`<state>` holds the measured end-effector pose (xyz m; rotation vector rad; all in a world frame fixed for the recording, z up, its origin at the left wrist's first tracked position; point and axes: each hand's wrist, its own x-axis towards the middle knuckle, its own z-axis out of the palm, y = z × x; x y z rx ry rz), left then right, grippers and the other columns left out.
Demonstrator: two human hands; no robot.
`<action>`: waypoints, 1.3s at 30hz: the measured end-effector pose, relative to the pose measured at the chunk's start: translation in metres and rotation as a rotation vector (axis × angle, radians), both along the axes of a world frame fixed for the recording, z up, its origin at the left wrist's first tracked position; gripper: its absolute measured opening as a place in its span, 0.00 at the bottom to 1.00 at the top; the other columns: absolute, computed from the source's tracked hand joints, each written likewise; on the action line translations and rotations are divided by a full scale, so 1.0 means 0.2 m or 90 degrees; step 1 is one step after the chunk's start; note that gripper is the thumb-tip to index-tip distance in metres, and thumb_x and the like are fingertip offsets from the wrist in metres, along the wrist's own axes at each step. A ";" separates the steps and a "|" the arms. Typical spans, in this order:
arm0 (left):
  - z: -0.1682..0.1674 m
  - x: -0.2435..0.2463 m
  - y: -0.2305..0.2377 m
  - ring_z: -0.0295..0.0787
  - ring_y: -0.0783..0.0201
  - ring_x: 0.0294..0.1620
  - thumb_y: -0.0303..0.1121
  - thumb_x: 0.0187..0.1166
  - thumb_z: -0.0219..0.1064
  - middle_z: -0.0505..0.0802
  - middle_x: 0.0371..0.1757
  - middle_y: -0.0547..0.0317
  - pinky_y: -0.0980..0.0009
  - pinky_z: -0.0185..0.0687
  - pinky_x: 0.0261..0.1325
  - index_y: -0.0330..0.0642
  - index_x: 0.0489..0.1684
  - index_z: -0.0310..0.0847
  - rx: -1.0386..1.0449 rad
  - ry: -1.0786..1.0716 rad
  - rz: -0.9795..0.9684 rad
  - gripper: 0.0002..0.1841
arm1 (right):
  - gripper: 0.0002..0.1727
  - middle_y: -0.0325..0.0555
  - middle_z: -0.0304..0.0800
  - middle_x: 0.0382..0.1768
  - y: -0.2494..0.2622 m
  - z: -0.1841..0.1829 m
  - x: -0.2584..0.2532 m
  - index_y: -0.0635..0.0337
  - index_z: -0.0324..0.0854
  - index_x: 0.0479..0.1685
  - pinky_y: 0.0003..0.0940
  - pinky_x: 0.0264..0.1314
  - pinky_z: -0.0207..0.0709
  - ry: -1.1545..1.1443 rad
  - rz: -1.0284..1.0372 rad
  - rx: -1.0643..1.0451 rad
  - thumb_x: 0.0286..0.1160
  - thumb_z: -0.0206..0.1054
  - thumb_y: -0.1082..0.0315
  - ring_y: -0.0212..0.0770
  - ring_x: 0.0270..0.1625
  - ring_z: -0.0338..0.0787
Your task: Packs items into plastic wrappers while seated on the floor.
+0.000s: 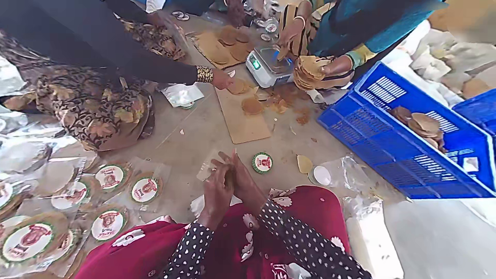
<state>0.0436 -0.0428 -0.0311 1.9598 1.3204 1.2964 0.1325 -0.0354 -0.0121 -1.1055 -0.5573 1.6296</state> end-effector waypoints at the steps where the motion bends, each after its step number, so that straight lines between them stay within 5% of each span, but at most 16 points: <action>1: -0.01 0.01 -0.01 0.96 0.52 0.36 0.26 0.77 0.65 0.96 0.35 0.43 0.58 0.91 0.44 0.30 0.42 0.91 0.025 0.003 0.001 0.09 | 0.40 0.53 0.82 0.71 0.03 -0.03 0.01 0.59 0.58 0.89 0.34 0.63 0.79 0.017 0.020 0.018 0.92 0.30 0.39 0.37 0.63 0.86; 4: 0.01 -0.06 0.05 0.93 0.48 0.33 0.28 0.82 0.64 0.93 0.32 0.40 0.51 0.89 0.43 0.26 0.45 0.89 -0.071 0.021 0.062 0.11 | 0.31 0.41 0.90 0.48 0.04 0.04 0.05 0.61 0.74 0.67 0.29 0.54 0.84 -0.057 0.163 0.008 0.96 0.33 0.48 0.30 0.47 0.90; 6: 0.02 -0.13 0.13 0.84 0.57 0.24 0.27 0.83 0.62 0.88 0.25 0.46 0.59 0.81 0.34 0.27 0.48 0.88 -0.121 0.012 0.144 0.11 | 0.20 0.48 0.95 0.46 0.06 0.08 0.21 0.72 0.81 0.63 0.31 0.55 0.88 -0.216 0.235 0.073 0.93 0.50 0.65 0.34 0.46 0.94; 8: 0.01 -0.17 0.18 0.74 0.67 0.21 0.27 0.82 0.64 0.84 0.22 0.53 0.68 0.72 0.30 0.28 0.47 0.89 -0.143 -0.012 0.209 0.10 | 0.10 0.49 0.94 0.39 0.12 0.04 0.45 0.68 0.87 0.53 0.36 0.44 0.89 -0.561 0.145 0.098 0.81 0.68 0.71 0.38 0.37 0.93; 10: 0.01 -0.17 0.20 0.73 0.68 0.23 0.27 0.81 0.64 0.84 0.23 0.53 0.69 0.71 0.32 0.28 0.46 0.88 -0.185 -0.024 0.223 0.10 | 0.18 0.63 0.91 0.43 0.18 -0.12 0.74 0.69 0.85 0.53 0.59 0.49 0.83 -0.879 0.089 0.000 0.71 0.79 0.65 0.59 0.44 0.91; 12: 0.01 -0.17 0.20 0.76 0.64 0.27 0.29 0.84 0.63 0.85 0.28 0.51 0.63 0.75 0.36 0.29 0.50 0.87 -0.255 -0.024 0.197 0.11 | 0.32 0.69 0.88 0.55 0.26 -0.31 0.99 0.70 0.84 0.58 0.70 0.62 0.77 -1.009 0.146 -0.213 0.62 0.83 0.52 0.68 0.61 0.88; 15: -0.02 -0.17 0.21 0.73 0.68 0.25 0.30 0.83 0.64 0.83 0.25 0.57 0.67 0.72 0.34 0.31 0.49 0.87 -0.259 -0.031 0.194 0.11 | 0.30 0.65 0.90 0.53 0.26 -0.40 1.08 0.67 0.88 0.48 0.68 0.63 0.76 -0.965 0.186 -0.387 0.61 0.83 0.48 0.64 0.61 0.88; 23: -0.05 -0.17 0.22 0.71 0.75 0.18 0.30 0.83 0.66 0.81 0.23 0.62 0.75 0.71 0.25 0.32 0.48 0.88 -0.281 -0.061 0.198 0.09 | 0.17 0.54 0.93 0.38 0.21 -0.46 1.16 0.62 0.91 0.38 0.58 0.51 0.80 -0.839 0.065 -0.379 0.68 0.80 0.55 0.52 0.43 0.90; 26: -0.04 -0.17 0.22 0.71 0.75 0.18 0.30 0.83 0.66 0.81 0.23 0.62 0.75 0.72 0.25 0.33 0.48 0.87 -0.284 -0.067 0.202 0.09 | 0.14 0.53 0.94 0.42 0.21 -0.44 1.16 0.60 0.92 0.43 0.56 0.53 0.80 -0.838 0.058 -0.385 0.74 0.76 0.57 0.51 0.45 0.91; 32: -0.05 -0.17 0.22 0.72 0.76 0.17 0.29 0.83 0.66 0.81 0.23 0.62 0.77 0.72 0.23 0.32 0.48 0.87 -0.292 -0.082 0.204 0.09 | 0.12 0.56 0.95 0.50 0.19 -0.35 1.18 0.55 0.94 0.48 0.68 0.64 0.75 -0.879 0.002 -0.304 0.80 0.70 0.59 0.60 0.57 0.90; 39: -0.04 -0.16 0.21 0.72 0.77 0.17 0.30 0.82 0.67 0.81 0.23 0.62 0.78 0.71 0.22 0.32 0.48 0.87 -0.299 -0.082 0.200 0.09 | 0.15 0.61 0.93 0.49 0.50 -0.32 1.26 0.63 0.89 0.55 0.66 0.62 0.77 -0.866 -0.073 -0.121 0.85 0.64 0.61 0.60 0.54 0.91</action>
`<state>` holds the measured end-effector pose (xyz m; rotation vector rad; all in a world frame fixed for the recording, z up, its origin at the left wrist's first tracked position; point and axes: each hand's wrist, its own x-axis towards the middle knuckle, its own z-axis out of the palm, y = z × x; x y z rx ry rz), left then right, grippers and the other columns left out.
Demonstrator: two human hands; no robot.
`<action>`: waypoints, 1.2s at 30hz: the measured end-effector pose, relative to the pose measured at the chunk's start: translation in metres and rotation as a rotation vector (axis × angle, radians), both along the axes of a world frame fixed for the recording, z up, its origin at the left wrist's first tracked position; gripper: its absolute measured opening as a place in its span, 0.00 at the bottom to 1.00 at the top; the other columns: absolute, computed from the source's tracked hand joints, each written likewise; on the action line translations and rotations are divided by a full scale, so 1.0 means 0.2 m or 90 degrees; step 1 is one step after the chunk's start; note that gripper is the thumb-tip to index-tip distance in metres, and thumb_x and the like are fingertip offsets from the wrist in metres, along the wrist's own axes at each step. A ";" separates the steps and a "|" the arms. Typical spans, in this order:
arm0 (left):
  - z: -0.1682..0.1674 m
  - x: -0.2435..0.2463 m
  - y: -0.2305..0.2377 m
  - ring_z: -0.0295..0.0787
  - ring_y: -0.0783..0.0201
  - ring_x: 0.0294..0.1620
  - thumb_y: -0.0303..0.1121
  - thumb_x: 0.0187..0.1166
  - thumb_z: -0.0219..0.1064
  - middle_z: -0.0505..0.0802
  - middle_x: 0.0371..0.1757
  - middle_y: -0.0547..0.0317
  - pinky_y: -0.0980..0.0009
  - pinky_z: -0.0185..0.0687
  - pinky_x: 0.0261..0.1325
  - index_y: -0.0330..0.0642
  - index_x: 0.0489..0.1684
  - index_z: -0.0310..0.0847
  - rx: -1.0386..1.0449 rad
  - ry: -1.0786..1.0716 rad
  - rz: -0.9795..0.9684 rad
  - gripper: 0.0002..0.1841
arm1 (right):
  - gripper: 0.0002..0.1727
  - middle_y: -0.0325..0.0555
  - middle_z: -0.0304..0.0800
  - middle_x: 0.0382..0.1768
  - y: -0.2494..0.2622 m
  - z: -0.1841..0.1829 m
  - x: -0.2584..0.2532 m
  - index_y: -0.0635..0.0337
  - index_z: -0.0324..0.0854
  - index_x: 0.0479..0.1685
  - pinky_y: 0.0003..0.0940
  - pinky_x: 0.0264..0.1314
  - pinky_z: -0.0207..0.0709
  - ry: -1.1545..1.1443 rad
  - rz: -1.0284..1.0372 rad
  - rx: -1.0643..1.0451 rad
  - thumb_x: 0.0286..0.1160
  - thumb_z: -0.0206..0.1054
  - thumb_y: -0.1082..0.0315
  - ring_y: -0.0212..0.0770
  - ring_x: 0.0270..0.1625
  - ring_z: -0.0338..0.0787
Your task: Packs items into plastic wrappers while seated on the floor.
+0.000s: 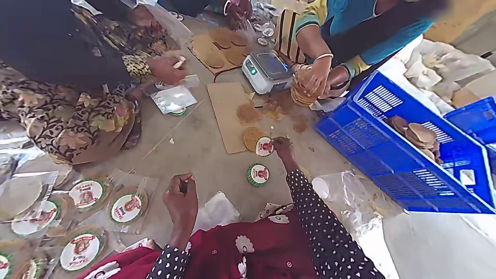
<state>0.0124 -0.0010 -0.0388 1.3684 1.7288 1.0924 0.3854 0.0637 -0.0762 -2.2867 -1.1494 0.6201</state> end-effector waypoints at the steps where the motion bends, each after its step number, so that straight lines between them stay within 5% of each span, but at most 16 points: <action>1: -0.01 0.00 0.00 0.72 0.77 0.17 0.30 0.82 0.67 0.81 0.23 0.62 0.78 0.71 0.22 0.32 0.48 0.88 0.001 0.005 0.000 0.09 | 0.15 0.61 0.93 0.49 0.07 -0.01 0.00 0.63 0.89 0.55 0.67 0.62 0.77 -0.013 0.011 -0.006 0.86 0.63 0.61 0.61 0.54 0.91; 4: 0.00 0.00 0.01 0.72 0.76 0.18 0.28 0.81 0.67 0.82 0.22 0.61 0.78 0.70 0.24 0.32 0.48 0.88 -0.007 0.022 0.002 0.09 | 0.16 0.64 0.92 0.52 0.23 -0.02 -0.05 0.65 0.90 0.52 0.68 0.64 0.75 -0.046 0.022 -0.033 0.86 0.62 0.62 0.64 0.60 0.88; 7: -0.02 0.00 0.02 0.70 0.79 0.16 0.28 0.81 0.66 0.80 0.20 0.64 0.80 0.68 0.21 0.32 0.46 0.88 0.001 0.009 0.005 0.08 | 0.21 0.66 0.88 0.63 0.34 -0.08 -0.04 0.66 0.83 0.67 0.67 0.71 0.74 -0.084 0.022 -0.045 0.84 0.65 0.60 0.66 0.69 0.85; 12: -0.03 0.01 0.03 0.69 0.79 0.15 0.27 0.78 0.67 0.79 0.19 0.65 0.81 0.67 0.19 0.32 0.45 0.88 0.007 -0.012 0.006 0.08 | 0.51 0.71 0.81 0.70 0.46 -0.16 0.00 0.64 0.69 0.84 0.75 0.70 0.71 -0.140 0.210 -0.098 0.53 0.88 0.60 0.75 0.72 0.78; 15: -0.03 0.01 0.03 0.69 0.80 0.15 0.26 0.79 0.66 0.79 0.19 0.66 0.82 0.66 0.19 0.31 0.47 0.88 -0.002 -0.021 0.009 0.08 | 0.53 0.72 0.80 0.68 0.52 -0.18 0.00 0.68 0.72 0.79 0.73 0.63 0.77 -0.199 0.244 -0.171 0.45 0.91 0.58 0.73 0.69 0.82; 21: -0.04 0.01 0.03 0.68 0.82 0.14 0.26 0.78 0.67 0.78 0.18 0.68 0.84 0.66 0.18 0.32 0.45 0.88 0.016 -0.038 0.018 0.07 | 0.42 0.71 0.87 0.57 0.56 -0.16 -0.01 0.67 0.85 0.55 0.71 0.56 0.80 -0.197 0.195 -0.251 0.35 0.94 0.52 0.70 0.61 0.87; 25: -0.04 0.01 0.03 0.69 0.80 0.14 0.27 0.79 0.67 0.79 0.19 0.67 0.82 0.66 0.18 0.33 0.45 0.88 0.004 -0.033 0.019 0.07 | 0.40 0.70 0.87 0.56 0.49 -0.10 -0.05 0.70 0.81 0.58 0.67 0.60 0.80 -0.168 0.190 -0.189 0.42 0.92 0.57 0.67 0.61 0.87; 27: -0.03 0.01 0.03 0.69 0.80 0.15 0.27 0.79 0.67 0.79 0.19 0.67 0.82 0.67 0.19 0.32 0.45 0.88 0.010 -0.032 0.021 0.07 | 0.34 0.70 0.87 0.53 0.44 0.00 -0.09 0.71 0.81 0.59 0.66 0.59 0.79 -0.100 0.186 -0.094 0.51 0.89 0.65 0.66 0.56 0.88; 31: -0.03 0.00 0.03 0.69 0.80 0.15 0.28 0.80 0.67 0.79 0.19 0.67 0.82 0.67 0.20 0.33 0.46 0.89 0.009 -0.029 0.030 0.08 | 0.23 0.66 0.92 0.51 0.32 0.23 -0.22 0.62 0.83 0.65 0.73 0.58 0.78 -0.187 0.162 0.035 0.71 0.76 0.65 0.70 0.56 0.90; 36: -0.01 0.01 0.03 0.70 0.78 0.17 0.28 0.81 0.67 0.80 0.21 0.65 0.80 0.68 0.22 0.33 0.47 0.89 -0.010 -0.032 0.025 0.08 | 0.17 0.65 0.91 0.54 0.27 0.10 -0.24 0.62 0.82 0.62 0.72 0.57 0.79 -0.271 0.234 -0.035 0.76 0.71 0.69 0.69 0.56 0.91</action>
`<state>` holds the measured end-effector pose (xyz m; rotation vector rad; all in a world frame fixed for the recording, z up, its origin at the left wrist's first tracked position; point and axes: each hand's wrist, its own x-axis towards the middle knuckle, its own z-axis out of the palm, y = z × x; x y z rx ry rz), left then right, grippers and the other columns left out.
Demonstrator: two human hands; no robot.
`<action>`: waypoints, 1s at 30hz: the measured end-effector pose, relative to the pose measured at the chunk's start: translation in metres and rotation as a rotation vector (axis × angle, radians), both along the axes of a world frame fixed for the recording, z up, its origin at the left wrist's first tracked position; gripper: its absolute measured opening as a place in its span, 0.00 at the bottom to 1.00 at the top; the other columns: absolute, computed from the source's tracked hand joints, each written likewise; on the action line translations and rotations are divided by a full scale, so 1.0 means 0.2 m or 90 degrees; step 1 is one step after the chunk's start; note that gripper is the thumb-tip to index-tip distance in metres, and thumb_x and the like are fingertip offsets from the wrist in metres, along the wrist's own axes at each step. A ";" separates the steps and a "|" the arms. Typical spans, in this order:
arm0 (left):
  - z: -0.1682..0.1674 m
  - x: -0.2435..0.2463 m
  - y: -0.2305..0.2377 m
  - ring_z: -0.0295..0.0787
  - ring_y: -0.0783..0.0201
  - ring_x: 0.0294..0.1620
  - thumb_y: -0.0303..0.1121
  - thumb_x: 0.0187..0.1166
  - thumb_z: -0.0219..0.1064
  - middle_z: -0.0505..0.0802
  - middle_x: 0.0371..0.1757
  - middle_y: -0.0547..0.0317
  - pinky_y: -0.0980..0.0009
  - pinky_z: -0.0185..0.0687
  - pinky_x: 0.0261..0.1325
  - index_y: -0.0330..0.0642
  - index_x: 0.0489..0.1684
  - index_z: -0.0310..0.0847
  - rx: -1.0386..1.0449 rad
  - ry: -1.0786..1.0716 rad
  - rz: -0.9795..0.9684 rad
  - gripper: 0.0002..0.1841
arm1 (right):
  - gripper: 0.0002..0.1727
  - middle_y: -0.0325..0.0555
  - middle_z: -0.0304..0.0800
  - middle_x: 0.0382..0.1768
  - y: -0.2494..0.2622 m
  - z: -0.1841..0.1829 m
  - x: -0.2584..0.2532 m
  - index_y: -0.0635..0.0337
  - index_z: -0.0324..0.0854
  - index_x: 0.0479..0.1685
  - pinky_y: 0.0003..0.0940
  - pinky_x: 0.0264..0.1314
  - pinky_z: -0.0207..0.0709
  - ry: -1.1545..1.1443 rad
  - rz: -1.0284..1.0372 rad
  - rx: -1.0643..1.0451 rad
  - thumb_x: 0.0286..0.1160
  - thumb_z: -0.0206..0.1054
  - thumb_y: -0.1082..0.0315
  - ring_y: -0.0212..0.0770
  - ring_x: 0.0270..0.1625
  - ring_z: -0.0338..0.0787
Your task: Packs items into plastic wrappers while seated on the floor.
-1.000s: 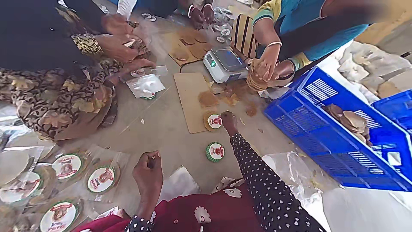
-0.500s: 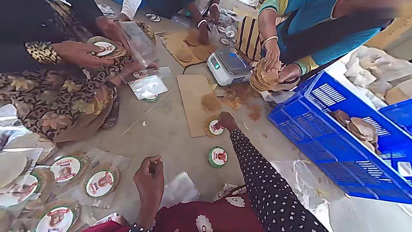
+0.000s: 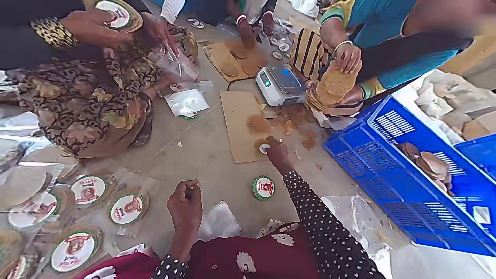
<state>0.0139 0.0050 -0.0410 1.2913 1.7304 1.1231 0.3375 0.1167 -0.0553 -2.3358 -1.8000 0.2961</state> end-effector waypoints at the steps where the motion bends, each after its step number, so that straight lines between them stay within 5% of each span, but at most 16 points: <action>1: 0.00 0.00 0.00 0.70 0.78 0.17 0.28 0.81 0.67 0.81 0.21 0.64 0.80 0.68 0.22 0.33 0.47 0.89 0.003 0.004 0.001 0.08 | 0.18 0.65 0.91 0.53 0.00 -0.03 0.00 0.62 0.80 0.63 0.71 0.57 0.79 -0.001 -0.014 -0.014 0.76 0.71 0.70 0.70 0.56 0.91; 9: 0.01 -0.02 0.00 0.76 0.71 0.21 0.28 0.82 0.65 0.85 0.24 0.59 0.72 0.75 0.29 0.32 0.50 0.89 -0.025 0.015 -0.013 0.10 | 0.23 0.71 0.91 0.51 -0.05 -0.01 0.00 0.59 0.83 0.65 0.78 0.59 0.76 0.092 -0.092 0.038 0.74 0.75 0.60 0.74 0.57 0.89; 11: 0.02 -0.02 0.01 0.74 0.73 0.19 0.28 0.81 0.65 0.84 0.22 0.60 0.75 0.74 0.27 0.32 0.49 0.89 -0.014 0.000 0.000 0.10 | 0.25 0.64 0.91 0.50 -0.10 0.10 -0.07 0.65 0.85 0.60 0.66 0.59 0.80 0.294 -0.135 0.137 0.66 0.82 0.61 0.61 0.55 0.90; 13: 0.02 -0.01 0.01 0.73 0.74 0.18 0.28 0.82 0.66 0.81 0.21 0.62 0.76 0.74 0.25 0.32 0.49 0.89 -0.019 -0.019 0.009 0.09 | 0.18 0.45 0.93 0.43 -0.27 0.26 -0.27 0.61 0.86 0.54 0.40 0.49 0.89 0.552 -0.135 0.172 0.65 0.81 0.69 0.37 0.43 0.93; 17: 0.04 0.01 0.00 0.68 0.78 0.15 0.28 0.81 0.67 0.78 0.17 0.66 0.80 0.68 0.24 0.31 0.47 0.88 0.003 -0.026 0.015 0.08 | 0.15 0.43 0.95 0.36 -0.59 0.42 -0.68 0.66 0.86 0.49 0.35 0.47 0.91 0.857 -0.042 0.058 0.60 0.74 0.77 0.35 0.38 0.94; 21: 0.06 0.01 -0.02 0.67 0.79 0.17 0.28 0.81 0.68 0.77 0.17 0.67 0.81 0.66 0.26 0.30 0.48 0.88 0.021 -0.024 0.011 0.09 | 0.16 0.44 0.96 0.36 -0.69 0.36 -0.84 0.68 0.85 0.48 0.29 0.47 0.91 0.779 -0.052 0.080 0.59 0.79 0.78 0.32 0.39 0.95; 25: 0.05 0.01 -0.04 0.69 0.76 0.16 0.27 0.80 0.68 0.77 0.18 0.65 0.78 0.69 0.24 0.30 0.55 0.86 0.029 -0.028 -0.013 0.12 | 0.21 0.40 0.95 0.37 -0.71 0.35 -0.86 0.63 0.85 0.51 0.26 0.47 0.89 0.547 -0.050 0.133 0.58 0.81 0.66 0.27 0.40 0.94; 30: 0.09 0.02 -0.05 0.76 0.68 0.19 0.29 0.82 0.65 0.81 0.19 0.60 0.69 0.76 0.30 0.31 0.54 0.85 0.014 0.027 -0.050 0.11 | 0.25 0.46 0.94 0.42 -0.74 0.40 -0.91 0.61 0.83 0.59 0.40 0.53 0.86 0.394 -0.033 0.083 0.63 0.79 0.60 0.37 0.45 0.93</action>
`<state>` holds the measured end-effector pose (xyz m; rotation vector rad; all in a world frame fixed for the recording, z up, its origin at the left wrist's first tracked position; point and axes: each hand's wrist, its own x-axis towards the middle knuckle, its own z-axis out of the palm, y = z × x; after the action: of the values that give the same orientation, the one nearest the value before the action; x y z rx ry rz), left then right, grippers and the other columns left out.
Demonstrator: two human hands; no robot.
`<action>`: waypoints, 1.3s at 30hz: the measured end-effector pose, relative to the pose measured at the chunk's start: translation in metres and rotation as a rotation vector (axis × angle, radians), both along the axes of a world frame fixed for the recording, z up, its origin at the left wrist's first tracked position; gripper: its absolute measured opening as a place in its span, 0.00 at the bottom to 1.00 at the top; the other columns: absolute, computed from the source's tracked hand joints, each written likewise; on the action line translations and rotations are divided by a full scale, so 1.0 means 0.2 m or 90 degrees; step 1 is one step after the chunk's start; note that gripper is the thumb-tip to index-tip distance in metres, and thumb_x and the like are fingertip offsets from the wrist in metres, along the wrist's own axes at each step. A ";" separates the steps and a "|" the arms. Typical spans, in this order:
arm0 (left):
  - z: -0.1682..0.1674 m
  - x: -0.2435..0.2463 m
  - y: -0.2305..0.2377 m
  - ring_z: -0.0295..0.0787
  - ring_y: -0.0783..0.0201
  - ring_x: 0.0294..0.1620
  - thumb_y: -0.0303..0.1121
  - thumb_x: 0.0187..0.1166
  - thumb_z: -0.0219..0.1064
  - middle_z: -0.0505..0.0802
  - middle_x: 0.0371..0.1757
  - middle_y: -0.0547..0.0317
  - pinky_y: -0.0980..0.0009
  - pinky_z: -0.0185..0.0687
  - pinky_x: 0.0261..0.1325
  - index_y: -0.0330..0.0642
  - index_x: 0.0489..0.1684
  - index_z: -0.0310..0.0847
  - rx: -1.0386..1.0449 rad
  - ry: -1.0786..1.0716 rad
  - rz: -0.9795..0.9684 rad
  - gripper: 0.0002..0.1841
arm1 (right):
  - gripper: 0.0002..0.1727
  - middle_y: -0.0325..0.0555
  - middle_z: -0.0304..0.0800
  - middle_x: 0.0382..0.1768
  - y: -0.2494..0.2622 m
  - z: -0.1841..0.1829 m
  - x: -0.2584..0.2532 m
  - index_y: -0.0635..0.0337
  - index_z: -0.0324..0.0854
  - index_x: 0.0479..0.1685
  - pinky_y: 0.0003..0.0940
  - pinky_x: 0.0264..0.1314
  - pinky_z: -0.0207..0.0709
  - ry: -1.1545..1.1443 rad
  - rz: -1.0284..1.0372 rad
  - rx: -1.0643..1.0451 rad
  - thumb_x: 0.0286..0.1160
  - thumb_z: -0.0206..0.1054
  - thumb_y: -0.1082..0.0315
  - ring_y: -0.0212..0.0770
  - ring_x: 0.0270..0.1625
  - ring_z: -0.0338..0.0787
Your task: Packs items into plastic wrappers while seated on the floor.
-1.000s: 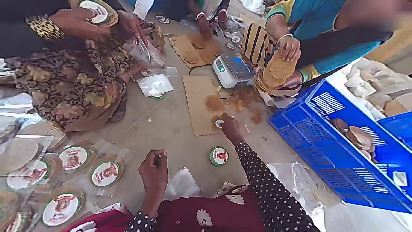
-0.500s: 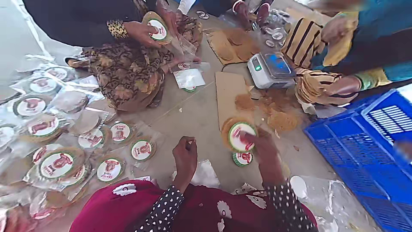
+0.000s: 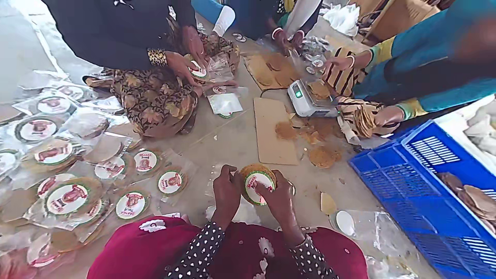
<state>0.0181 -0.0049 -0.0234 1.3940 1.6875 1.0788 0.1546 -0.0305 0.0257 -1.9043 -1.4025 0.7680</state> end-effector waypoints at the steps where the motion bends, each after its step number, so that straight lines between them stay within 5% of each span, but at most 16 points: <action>1: 0.01 0.00 0.00 0.78 0.66 0.20 0.30 0.83 0.64 0.82 0.20 0.59 0.68 0.77 0.30 0.31 0.52 0.86 -0.003 0.006 -0.005 0.11 | 0.26 0.49 0.94 0.44 -0.01 0.01 -0.01 0.62 0.83 0.61 0.43 0.55 0.86 -0.028 0.018 -0.016 0.65 0.79 0.59 0.40 0.48 0.94; 10: -0.01 0.01 -0.02 0.86 0.56 0.23 0.32 0.85 0.62 0.89 0.23 0.51 0.58 0.84 0.34 0.32 0.49 0.88 0.062 0.059 -0.043 0.12 | 0.25 0.53 0.93 0.47 0.02 -0.01 -0.04 0.64 0.82 0.64 0.46 0.59 0.84 -0.043 0.046 -0.065 0.71 0.76 0.59 0.44 0.51 0.93; 14: -0.01 0.01 -0.03 0.90 0.51 0.27 0.30 0.85 0.61 0.92 0.27 0.47 0.53 0.86 0.37 0.31 0.45 0.89 0.111 0.095 -0.031 0.12 | 0.20 0.48 0.92 0.43 0.03 -0.05 -0.05 0.66 0.82 0.60 0.33 0.53 0.86 0.133 0.053 -0.097 0.73 0.74 0.64 0.33 0.43 0.92; 19: 0.00 0.03 -0.05 0.96 0.42 0.38 0.29 0.85 0.60 0.95 0.37 0.40 0.46 0.89 0.44 0.30 0.51 0.89 0.106 0.144 -0.079 0.13 | 0.18 0.48 0.91 0.42 0.05 -0.09 -0.05 0.70 0.81 0.60 0.31 0.52 0.86 0.213 0.040 -0.073 0.77 0.70 0.69 0.32 0.42 0.91; 22: 0.00 0.02 -0.03 0.96 0.41 0.38 0.29 0.85 0.59 0.95 0.36 0.40 0.44 0.89 0.42 0.30 0.50 0.90 0.124 0.178 -0.062 0.14 | 0.14 0.43 0.91 0.37 0.05 -0.09 -0.05 0.68 0.80 0.59 0.25 0.37 0.86 0.335 0.059 -0.104 0.80 0.67 0.70 0.29 0.34 0.91; 26: -0.01 0.01 -0.03 0.93 0.45 0.29 0.30 0.82 0.62 0.93 0.27 0.44 0.47 0.87 0.34 0.31 0.46 0.88 0.143 0.162 -0.033 0.11 | 0.13 0.47 0.92 0.36 0.06 -0.13 -0.03 0.72 0.80 0.59 0.25 0.26 0.82 0.343 -0.073 -0.009 0.82 0.66 0.73 0.30 0.29 0.89; 32: 0.01 -0.03 0.01 0.85 0.56 0.21 0.33 0.84 0.64 0.87 0.20 0.52 0.57 0.81 0.30 0.32 0.41 0.86 0.086 0.105 0.017 0.11 | 0.23 0.52 0.92 0.49 -0.03 -0.02 -0.01 0.72 0.76 0.70 0.29 0.53 0.87 0.151 -0.077 0.114 0.79 0.68 0.68 0.31 0.48 0.93; 39: 0.03 0.00 -0.01 0.74 0.71 0.15 0.29 0.81 0.66 0.81 0.16 0.60 0.73 0.73 0.24 0.30 0.40 0.85 0.122 0.012 0.020 0.08 | 0.22 0.40 0.93 0.45 -0.20 0.20 0.05 0.68 0.79 0.66 0.19 0.50 0.86 0.081 -0.073 0.164 0.76 0.68 0.65 0.20 0.45 0.92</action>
<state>0.0185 -0.0063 -0.0174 1.5044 1.6588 1.2770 0.1653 -0.0715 0.0648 -1.6905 -1.2375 0.6103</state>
